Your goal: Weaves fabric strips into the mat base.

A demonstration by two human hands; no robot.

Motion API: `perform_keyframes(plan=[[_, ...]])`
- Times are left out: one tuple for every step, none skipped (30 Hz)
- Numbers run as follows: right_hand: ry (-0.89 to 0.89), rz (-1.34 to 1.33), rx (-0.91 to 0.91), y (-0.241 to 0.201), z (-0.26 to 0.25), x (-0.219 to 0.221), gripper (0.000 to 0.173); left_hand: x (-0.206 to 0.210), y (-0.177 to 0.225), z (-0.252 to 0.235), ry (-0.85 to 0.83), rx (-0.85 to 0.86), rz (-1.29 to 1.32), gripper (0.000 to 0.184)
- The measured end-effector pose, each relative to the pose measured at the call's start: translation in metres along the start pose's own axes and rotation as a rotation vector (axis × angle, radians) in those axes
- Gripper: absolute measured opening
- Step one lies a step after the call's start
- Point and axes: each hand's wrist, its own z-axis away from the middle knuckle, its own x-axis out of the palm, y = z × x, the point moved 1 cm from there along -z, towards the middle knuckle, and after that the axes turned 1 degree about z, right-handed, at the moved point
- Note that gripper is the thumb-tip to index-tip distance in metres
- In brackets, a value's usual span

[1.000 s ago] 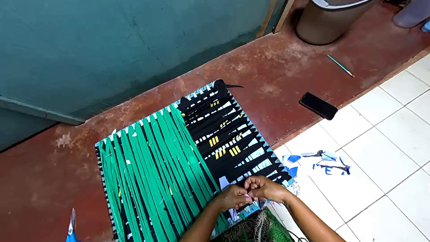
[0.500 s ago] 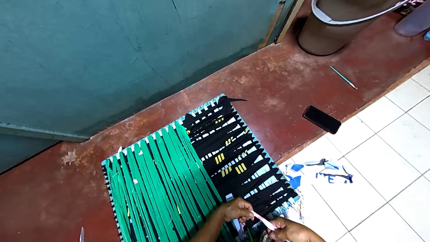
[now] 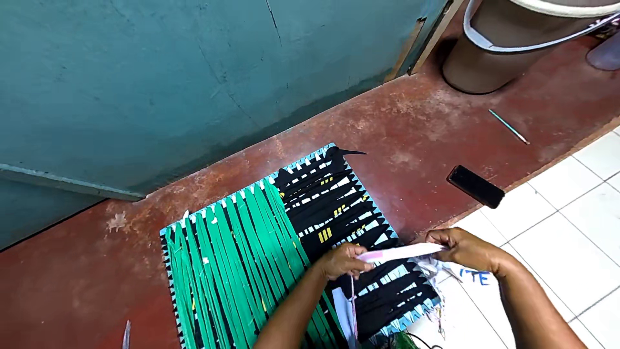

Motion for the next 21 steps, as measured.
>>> perform_keyframes(plan=[[0.011,0.012,-0.013,-0.01,-0.009,-0.004,0.009,-0.006,0.015,-0.001,0.047,0.031,-0.002,0.007],[0.022,0.002,-0.019,-0.021,-0.017,-0.008,0.008,-0.013,0.03,-0.002,0.102,0.061,-0.003,0.008],[0.043,-0.02,-0.026,-0.031,-0.025,-0.01,0.007,-0.02,0.044,-0.002,0.166,0.089,-0.009,0.008],[0.077,-0.043,-0.046,-0.039,-0.034,-0.012,0.007,-0.028,0.059,-0.001,0.238,0.111,-0.021,0.011],[0.126,-0.074,-0.075,-0.046,-0.043,-0.014,0.009,-0.036,0.073,0.0,0.307,0.131,-0.033,0.015],[0.172,-0.11,-0.105,-0.051,-0.053,-0.015,0.012,-0.046,0.086,0.001,0.363,0.15,-0.045,0.021],[0.208,-0.147,-0.137,-0.056,-0.062,-0.015,0.013,-0.056,0.098,0.003,0.406,0.168,-0.059,0.027],[0.23,-0.194,-0.162,-0.061,-0.071,-0.014,0.013,-0.067,0.109,0.005,0.443,0.178,-0.069,0.032],[0.243,-0.253,-0.189,-0.066,-0.079,-0.013,0.013,-0.078,0.118,0.006,0.474,0.181,-0.079,0.035],[0.255,-0.319,-0.221,-0.072,-0.087,-0.011,0.012,-0.09,0.126,0.008,0.499,0.173,-0.098,0.036],[0.262,-0.397,-0.247,-0.078,-0.094,-0.007,0.012,-0.101,0.132,0.01,0.521,0.159,-0.125,0.035],[0.26,-0.471,-0.264,-0.083,-0.1,-0.004,0.012,-0.112,0.138,0.012,0.541,0.148,-0.149,0.033],[0.251,-0.537,-0.268,-0.088,-0.108,0.0,0.012,-0.122,0.142,0.014,0.556,0.14,-0.165,0.031],[0.237,-0.601,-0.256,-0.09,-0.115,0.004,0.011,-0.133,0.144,0.017,0.566,0.137,-0.173,0.03],[0.225,-0.66,-0.24,-0.091,-0.123,0.009,0.011,-0.144,0.145,0.02,0.574,0.133,-0.175,0.029],[0.216,-0.709,-0.226,-0.091,-0.132,0.014,0.01,-0.153,0.147,0.023,0.583,0.12,-0.173,0.029],[0.201,-0.745,-0.215,-0.091,-0.139,0.019,0.01,-0.162,0.148,0.025,0.59,0.1,-0.176,0.028],[0.181,-0.771,-0.204,-0.09,-0.145,0.024,0.011,-0.17,0.148,0.027,0.592,0.079,-0.184,0.028],[0.157,-0.794,-0.198,-0.088,-0.152,0.03,0.011,-0.177,0.147,0.029,0.592,0.059,-0.194,0.027],[0.136,-0.816,-0.2,-0.085,-0.158,0.036,0.012,-0.184,0.146,0.03,0.592,0.043,-0.201,0.026],[0.12,-0.832,-0.202,-0.082,-0.164,0.041,0.014,-0.191,0.145,0.031,0.591,0.035,-0.203,0.024]])
